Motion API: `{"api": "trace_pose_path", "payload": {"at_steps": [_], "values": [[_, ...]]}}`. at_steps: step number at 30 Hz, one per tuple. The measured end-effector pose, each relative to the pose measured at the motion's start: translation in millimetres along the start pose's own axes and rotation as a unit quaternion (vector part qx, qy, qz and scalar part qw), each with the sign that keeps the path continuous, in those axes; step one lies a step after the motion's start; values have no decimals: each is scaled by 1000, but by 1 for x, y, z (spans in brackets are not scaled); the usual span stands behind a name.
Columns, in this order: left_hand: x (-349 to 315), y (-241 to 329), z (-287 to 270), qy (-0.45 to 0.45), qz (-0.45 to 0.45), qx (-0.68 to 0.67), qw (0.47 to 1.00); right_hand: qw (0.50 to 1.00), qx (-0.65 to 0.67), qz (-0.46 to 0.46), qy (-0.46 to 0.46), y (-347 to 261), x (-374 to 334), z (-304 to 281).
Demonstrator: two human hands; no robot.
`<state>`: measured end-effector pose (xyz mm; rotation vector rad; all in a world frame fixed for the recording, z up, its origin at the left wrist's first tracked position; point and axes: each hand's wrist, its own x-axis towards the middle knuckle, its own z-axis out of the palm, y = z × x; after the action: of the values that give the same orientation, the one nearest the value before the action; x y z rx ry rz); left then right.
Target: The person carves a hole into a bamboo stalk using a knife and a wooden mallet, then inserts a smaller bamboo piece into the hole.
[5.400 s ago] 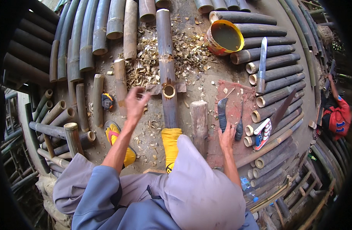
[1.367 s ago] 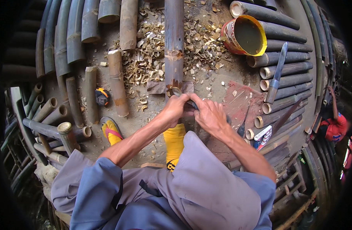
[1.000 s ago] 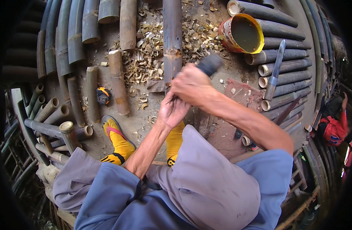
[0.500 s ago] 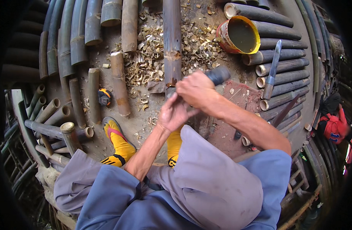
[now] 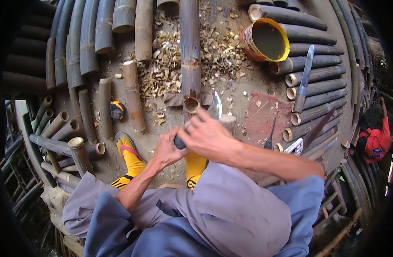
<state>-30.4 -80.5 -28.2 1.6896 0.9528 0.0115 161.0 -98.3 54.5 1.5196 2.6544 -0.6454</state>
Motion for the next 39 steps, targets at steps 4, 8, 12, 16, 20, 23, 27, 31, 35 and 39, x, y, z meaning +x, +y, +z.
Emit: {"api": "trace_pose_path", "payload": {"at_steps": [4,8,12,16,20,23,27,31,35,39], "values": [[-36,-18,4,-60,-129,-94,985,978,96,-108,-153,-2,26,59],[-49,-40,18,101,-105,-23,989,974,140,-140,-111,6,58,89],[-27,-48,-23,112,-112,72,985,966,212,-88,-115,15,89,84],[16,-37,-106,-24,-76,256,963,948,300,54,-96,17,102,61],[99,30,-159,-103,160,451,872,898,335,173,225,13,95,71],[153,44,-168,-161,302,515,786,799,418,279,331,10,108,68],[153,40,-168,-285,151,497,806,786,506,266,234,4,107,80],[99,-5,-156,-205,89,386,895,859,470,190,70,8,96,82],[5,-46,-87,-98,-84,213,969,913,366,90,-155,4,84,72],[68,0,-147,-147,112,418,889,886,394,187,160,-12,88,91]]}}
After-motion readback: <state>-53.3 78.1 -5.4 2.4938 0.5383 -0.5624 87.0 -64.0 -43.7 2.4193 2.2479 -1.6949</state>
